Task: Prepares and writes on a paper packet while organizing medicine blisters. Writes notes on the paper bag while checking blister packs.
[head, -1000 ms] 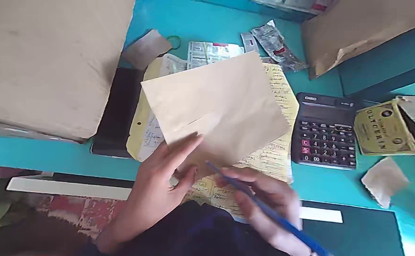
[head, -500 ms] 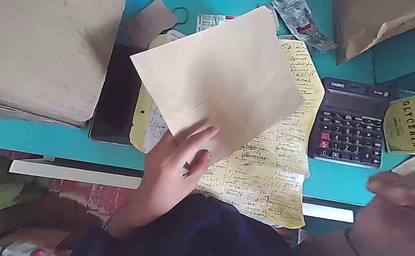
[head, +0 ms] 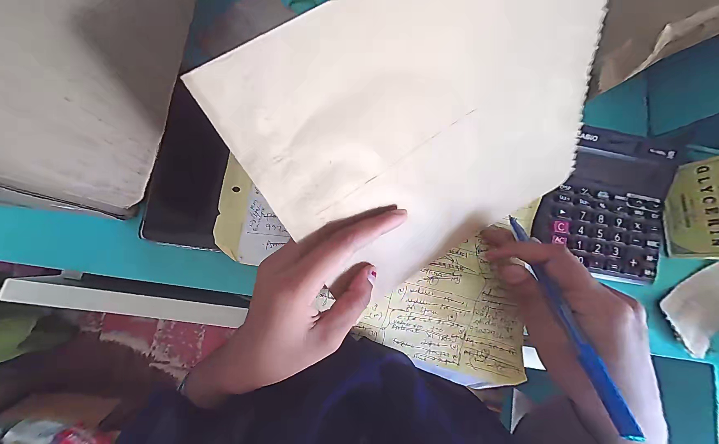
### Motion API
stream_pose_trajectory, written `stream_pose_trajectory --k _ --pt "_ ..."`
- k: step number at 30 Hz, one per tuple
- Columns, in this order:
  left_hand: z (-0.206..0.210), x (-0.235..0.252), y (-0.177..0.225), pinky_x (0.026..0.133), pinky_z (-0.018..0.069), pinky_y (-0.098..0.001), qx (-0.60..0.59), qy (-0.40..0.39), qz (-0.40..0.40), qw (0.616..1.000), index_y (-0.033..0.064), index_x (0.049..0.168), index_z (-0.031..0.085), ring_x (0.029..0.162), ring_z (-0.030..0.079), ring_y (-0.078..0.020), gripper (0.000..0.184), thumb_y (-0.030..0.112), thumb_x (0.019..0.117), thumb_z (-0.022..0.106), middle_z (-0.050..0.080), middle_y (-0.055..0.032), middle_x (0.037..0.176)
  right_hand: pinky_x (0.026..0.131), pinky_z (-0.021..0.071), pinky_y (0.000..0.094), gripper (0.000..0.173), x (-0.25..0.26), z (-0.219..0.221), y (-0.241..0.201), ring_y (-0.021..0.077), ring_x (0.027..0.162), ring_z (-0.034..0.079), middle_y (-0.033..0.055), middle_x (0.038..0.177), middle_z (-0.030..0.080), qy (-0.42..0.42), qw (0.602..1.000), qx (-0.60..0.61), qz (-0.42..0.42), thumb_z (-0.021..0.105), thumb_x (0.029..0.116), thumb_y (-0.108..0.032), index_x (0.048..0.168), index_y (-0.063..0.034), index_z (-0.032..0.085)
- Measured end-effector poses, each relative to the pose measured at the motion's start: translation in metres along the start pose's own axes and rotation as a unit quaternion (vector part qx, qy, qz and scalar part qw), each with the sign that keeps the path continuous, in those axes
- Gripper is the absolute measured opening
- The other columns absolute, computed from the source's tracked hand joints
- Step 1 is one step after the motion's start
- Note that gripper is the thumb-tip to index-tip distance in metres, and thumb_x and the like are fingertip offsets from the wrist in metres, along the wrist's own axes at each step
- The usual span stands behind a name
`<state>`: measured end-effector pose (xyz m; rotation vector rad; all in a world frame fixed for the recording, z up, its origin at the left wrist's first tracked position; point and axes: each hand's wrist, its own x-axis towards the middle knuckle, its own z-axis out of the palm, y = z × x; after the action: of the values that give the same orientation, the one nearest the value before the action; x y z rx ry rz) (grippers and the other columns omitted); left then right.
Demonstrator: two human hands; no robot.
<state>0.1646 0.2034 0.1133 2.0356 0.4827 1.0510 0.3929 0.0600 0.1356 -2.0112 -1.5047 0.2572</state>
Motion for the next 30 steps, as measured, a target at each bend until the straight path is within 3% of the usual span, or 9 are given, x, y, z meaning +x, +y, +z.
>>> stream_pose_trajectory --k 4,6,8,10,11,15,18,23,30 --pt "0.007 -0.002 -0.003 0.103 0.0505 -0.0253 0.085 0.015 -0.037 0.996 -0.0045 0.130 0.065 0.125 0.062 -0.0138 0.040 0.003 0.0900 0.062 0.067 -0.0156 0.131 0.096 0.0541 0.0218 0.040 0.002 -0.007 -0.003 0.0015 0.112 0.067 -0.0064 0.115 0.074 0.063 0.991 0.108 -0.038 0.041 0.1099 -0.042 0.110 -0.0145 0.071" --pt "0.009 -0.004 -0.003 0.102 0.0511 -0.0256 0.117 0.018 -0.045 0.992 -0.0038 0.130 0.066 0.123 0.064 -0.0153 0.041 0.005 0.0901 0.064 0.068 -0.0171 0.129 0.086 0.0542 0.0191 0.044 0.002 -0.008 -0.008 -0.0005 0.099 0.066 -0.0146 0.105 0.070 0.109 0.979 0.156 -0.071 0.036 0.1096 -0.047 0.103 -0.0244 0.074" --pt "0.007 -0.005 -0.002 0.100 0.0520 -0.0240 0.139 0.015 -0.047 0.989 -0.0018 0.130 0.066 0.120 0.065 -0.0151 0.040 0.007 0.0907 0.066 0.069 -0.0169 0.127 0.080 0.0554 0.0172 0.041 0.002 -0.007 -0.016 0.0008 0.094 0.066 -0.0140 0.107 0.068 0.101 0.965 0.223 -0.092 0.039 0.1091 -0.047 0.111 -0.0251 0.073" --pt "0.004 -0.006 -0.001 0.098 0.0517 -0.0240 0.161 0.007 -0.048 0.986 0.0010 0.130 0.068 0.117 0.066 -0.0155 0.041 0.010 0.0906 0.069 0.071 -0.0164 0.123 0.079 0.0596 0.0183 0.033 0.006 -0.005 -0.029 0.0033 0.096 0.070 -0.0119 0.114 0.071 0.048 0.948 0.299 -0.094 0.047 0.1081 -0.041 0.129 -0.0228 0.064" --pt "0.002 -0.006 -0.002 0.098 0.0520 -0.0243 0.162 0.001 -0.051 0.986 0.0019 0.131 0.068 0.117 0.066 -0.0160 0.042 0.012 0.0901 0.070 0.070 -0.0165 0.123 0.080 0.0603 0.0193 0.032 0.008 0.000 -0.037 0.0044 0.096 0.071 -0.0109 0.114 0.072 0.025 0.938 0.334 -0.087 0.052 0.1066 -0.038 0.132 -0.0223 0.063" --pt "-0.001 -0.006 -0.005 0.095 0.0543 -0.0272 0.152 -0.019 -0.064 0.986 0.0018 0.132 0.067 0.114 0.067 -0.0182 0.047 0.015 0.0874 0.075 0.070 -0.0159 0.123 0.076 0.0616 0.0178 0.013 0.010 0.039 -0.055 0.0003 0.087 0.071 -0.0133 0.102 0.073 -0.023 0.929 0.369 -0.026 0.065 0.0959 -0.021 0.108 -0.0209 0.070" --pt "-0.002 -0.005 -0.006 0.085 0.0569 -0.0258 0.142 -0.010 -0.074 0.987 0.0009 0.133 0.066 0.103 0.070 -0.0176 0.048 0.010 0.0862 0.075 0.071 -0.0162 0.120 0.068 0.0585 0.0119 0.015 0.008 0.062 -0.053 -0.0047 0.076 0.068 -0.0136 0.090 0.073 -0.020 0.933 0.359 0.004 0.072 0.0823 -0.005 0.094 -0.0150 0.070" --pt "0.000 -0.005 -0.007 0.084 0.0575 -0.0271 0.142 -0.002 -0.070 0.987 0.0002 0.133 0.066 0.102 0.071 -0.0192 0.047 0.009 0.0870 0.073 0.071 -0.0172 0.120 0.059 0.0529 0.0058 0.014 0.004 0.067 -0.061 -0.0112 0.068 0.061 -0.0119 0.082 0.068 -0.038 0.959 0.281 0.003 0.074 0.0803 -0.014 0.090 -0.0106 0.064" --pt "0.001 -0.005 -0.009 0.084 0.0572 -0.0271 0.154 0.002 -0.050 0.987 -0.0009 0.131 0.066 0.102 0.071 -0.0208 0.046 0.010 0.0870 0.073 0.071 -0.0193 0.117 0.058 0.0494 0.0038 0.013 0.001 0.076 -0.062 -0.0125 0.068 0.059 -0.0086 0.078 0.067 -0.007 0.973 0.230 -0.006 0.073 0.0793 -0.017 0.083 -0.0085 0.063"
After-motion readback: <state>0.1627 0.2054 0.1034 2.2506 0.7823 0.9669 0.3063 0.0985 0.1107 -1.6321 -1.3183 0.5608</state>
